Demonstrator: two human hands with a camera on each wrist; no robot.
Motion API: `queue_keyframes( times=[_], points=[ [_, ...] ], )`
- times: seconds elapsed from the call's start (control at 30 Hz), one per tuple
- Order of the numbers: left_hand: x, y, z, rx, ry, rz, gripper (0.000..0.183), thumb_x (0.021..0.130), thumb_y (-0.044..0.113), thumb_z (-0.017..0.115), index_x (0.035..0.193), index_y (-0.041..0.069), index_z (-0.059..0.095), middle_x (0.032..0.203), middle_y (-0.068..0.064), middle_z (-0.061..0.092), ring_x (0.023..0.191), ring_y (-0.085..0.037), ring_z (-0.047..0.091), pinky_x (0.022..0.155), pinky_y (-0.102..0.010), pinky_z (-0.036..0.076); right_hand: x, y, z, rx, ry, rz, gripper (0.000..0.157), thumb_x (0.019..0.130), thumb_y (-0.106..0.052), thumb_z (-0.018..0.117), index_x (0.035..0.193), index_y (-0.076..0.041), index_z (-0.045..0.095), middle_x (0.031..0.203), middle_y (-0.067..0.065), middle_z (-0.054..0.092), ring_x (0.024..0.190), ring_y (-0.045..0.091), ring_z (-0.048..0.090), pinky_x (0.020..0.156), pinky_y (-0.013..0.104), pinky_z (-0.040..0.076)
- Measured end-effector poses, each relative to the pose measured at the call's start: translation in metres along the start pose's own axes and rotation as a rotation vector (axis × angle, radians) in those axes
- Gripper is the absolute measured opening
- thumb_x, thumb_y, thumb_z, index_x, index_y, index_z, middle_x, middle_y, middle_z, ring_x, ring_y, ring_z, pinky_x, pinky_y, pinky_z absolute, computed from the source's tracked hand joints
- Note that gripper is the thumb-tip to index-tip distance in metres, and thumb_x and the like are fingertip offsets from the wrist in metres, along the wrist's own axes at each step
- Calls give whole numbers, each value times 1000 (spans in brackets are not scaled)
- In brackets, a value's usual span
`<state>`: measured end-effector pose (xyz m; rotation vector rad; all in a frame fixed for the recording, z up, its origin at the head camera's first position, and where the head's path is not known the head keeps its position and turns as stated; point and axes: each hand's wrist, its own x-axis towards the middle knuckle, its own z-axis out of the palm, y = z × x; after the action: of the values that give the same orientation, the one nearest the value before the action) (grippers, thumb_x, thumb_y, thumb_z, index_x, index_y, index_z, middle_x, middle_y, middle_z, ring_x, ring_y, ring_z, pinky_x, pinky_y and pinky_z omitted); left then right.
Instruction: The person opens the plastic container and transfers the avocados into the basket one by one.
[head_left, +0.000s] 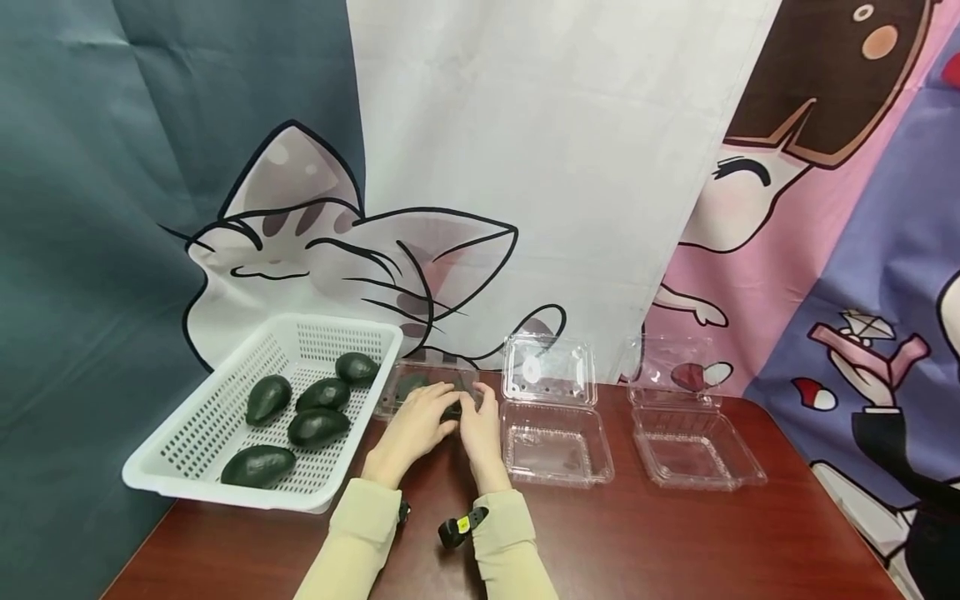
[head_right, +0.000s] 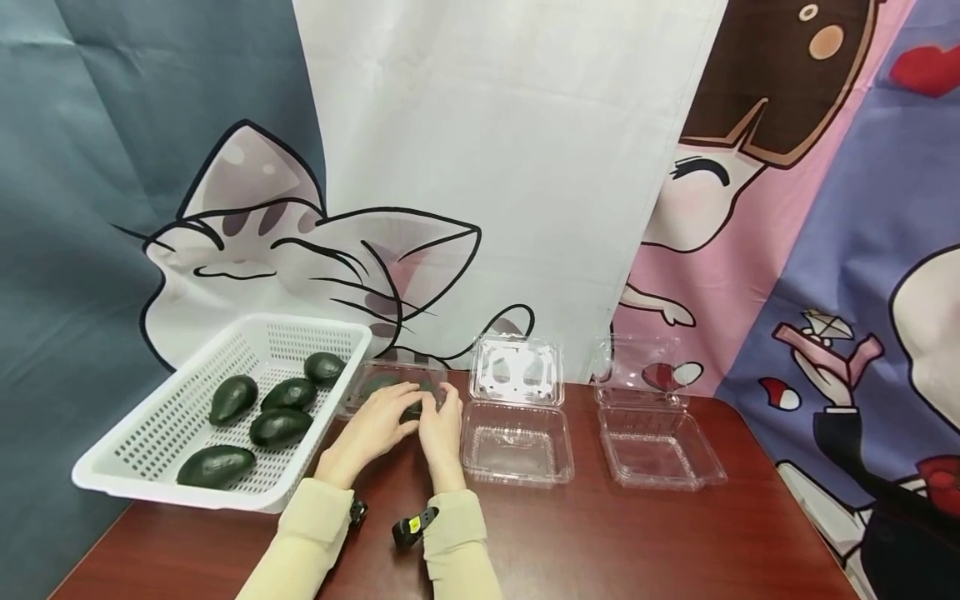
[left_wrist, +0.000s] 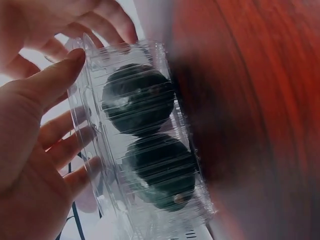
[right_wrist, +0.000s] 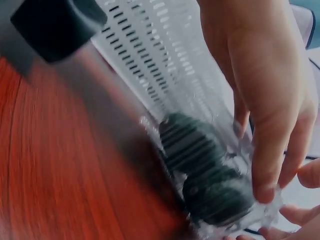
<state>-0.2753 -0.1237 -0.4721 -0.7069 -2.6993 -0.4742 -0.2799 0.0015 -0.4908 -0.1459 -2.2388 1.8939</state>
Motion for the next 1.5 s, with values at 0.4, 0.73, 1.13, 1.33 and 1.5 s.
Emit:
queue_keyframes(
  times=[0.4,0.73,1.13,1.33,1.5],
  points=[
    [-1,0,6,17,62,38,40,87,24,76,123,10,65,131,-14,59,126,-33,50,106,-50,36,13,21,-10,192,-43,70,26,100,-8,41,121,2,53,96,10,55,75,13,51,67,29,49],
    [3,2,8,28,117,147,22,84,15,78,102,15,64,111,-5,61,112,-27,57,101,-48,41,18,33,-30,247,-215,95,18,97,-1,44,102,8,58,78,8,57,62,16,60,54,24,50],
    [2,7,6,96,117,176,10,84,12,77,87,15,68,120,-13,63,118,-31,56,101,-49,41,10,32,-37,233,-400,103,16,102,-8,46,98,3,57,78,9,58,58,14,59,51,23,46],
    [1,12,9,177,144,174,5,86,15,76,88,13,71,118,-9,65,116,-26,57,99,-44,42,-4,21,-36,179,-366,45,19,100,-1,43,99,13,56,76,14,57,61,19,59,55,30,48],
    [4,18,13,222,187,199,7,90,16,71,94,11,72,112,-4,66,114,-21,57,93,-42,44,-16,-1,-44,178,-337,46,19,99,2,42,99,17,53,73,14,54,61,20,59,56,31,49]
  ],
)
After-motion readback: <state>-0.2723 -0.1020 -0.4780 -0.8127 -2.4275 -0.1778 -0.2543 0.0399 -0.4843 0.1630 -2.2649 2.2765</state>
